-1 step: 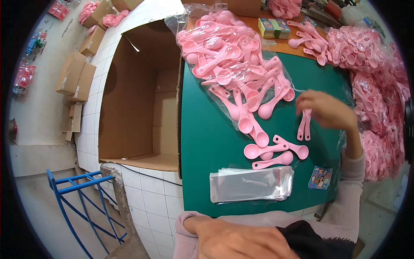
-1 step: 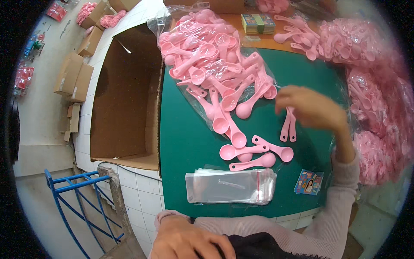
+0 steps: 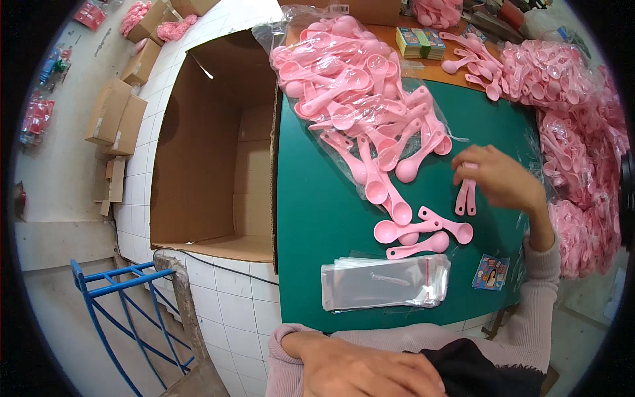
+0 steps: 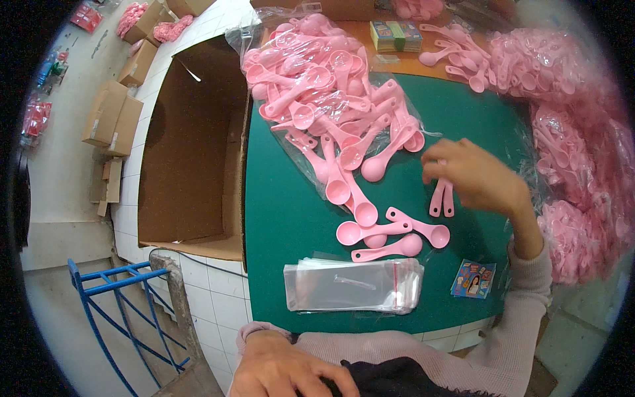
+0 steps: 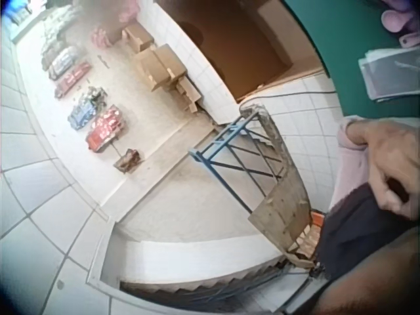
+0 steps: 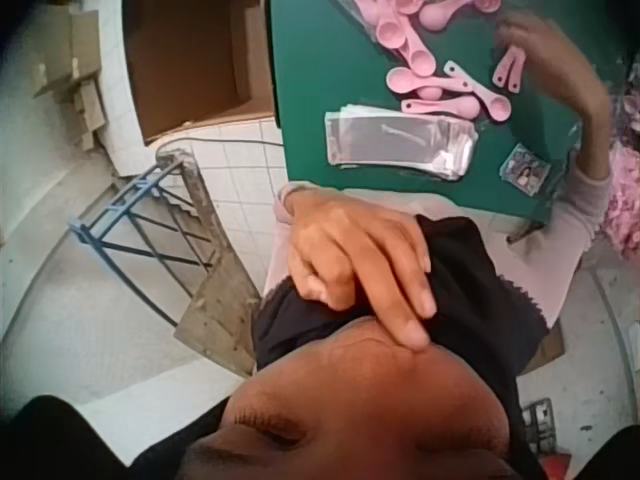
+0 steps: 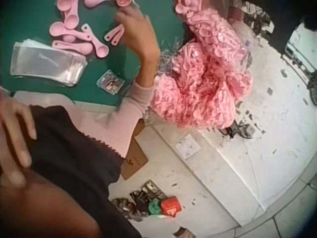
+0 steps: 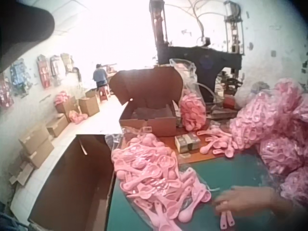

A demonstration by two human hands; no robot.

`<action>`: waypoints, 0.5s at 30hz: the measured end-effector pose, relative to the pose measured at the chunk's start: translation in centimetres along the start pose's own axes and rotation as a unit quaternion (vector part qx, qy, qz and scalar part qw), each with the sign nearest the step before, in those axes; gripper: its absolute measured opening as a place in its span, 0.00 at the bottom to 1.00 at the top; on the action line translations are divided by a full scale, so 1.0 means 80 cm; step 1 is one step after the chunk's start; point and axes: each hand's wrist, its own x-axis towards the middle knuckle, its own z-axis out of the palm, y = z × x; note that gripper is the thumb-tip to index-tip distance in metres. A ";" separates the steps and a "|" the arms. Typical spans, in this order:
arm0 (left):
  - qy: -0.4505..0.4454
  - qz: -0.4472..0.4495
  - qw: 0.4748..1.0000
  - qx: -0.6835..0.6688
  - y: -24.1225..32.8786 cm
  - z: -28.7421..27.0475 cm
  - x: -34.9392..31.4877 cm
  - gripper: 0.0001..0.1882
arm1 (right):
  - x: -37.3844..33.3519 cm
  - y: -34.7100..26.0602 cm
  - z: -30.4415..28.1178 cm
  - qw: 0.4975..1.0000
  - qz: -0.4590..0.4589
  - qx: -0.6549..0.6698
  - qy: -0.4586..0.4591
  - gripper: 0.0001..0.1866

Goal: The person unpacks pink plastic spoons from a clear plastic bag and places them on a green table. They repeatedly pick up spoons, separate them, and arrange them on the table. The person also handles small colorful cards and a stack of clear plastic bags.

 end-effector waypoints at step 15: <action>0.135 0.082 0.981 -0.115 0.024 -0.021 -0.015 0.04 | -0.009 -0.049 0.065 0.968 0.112 0.168 0.151 0.18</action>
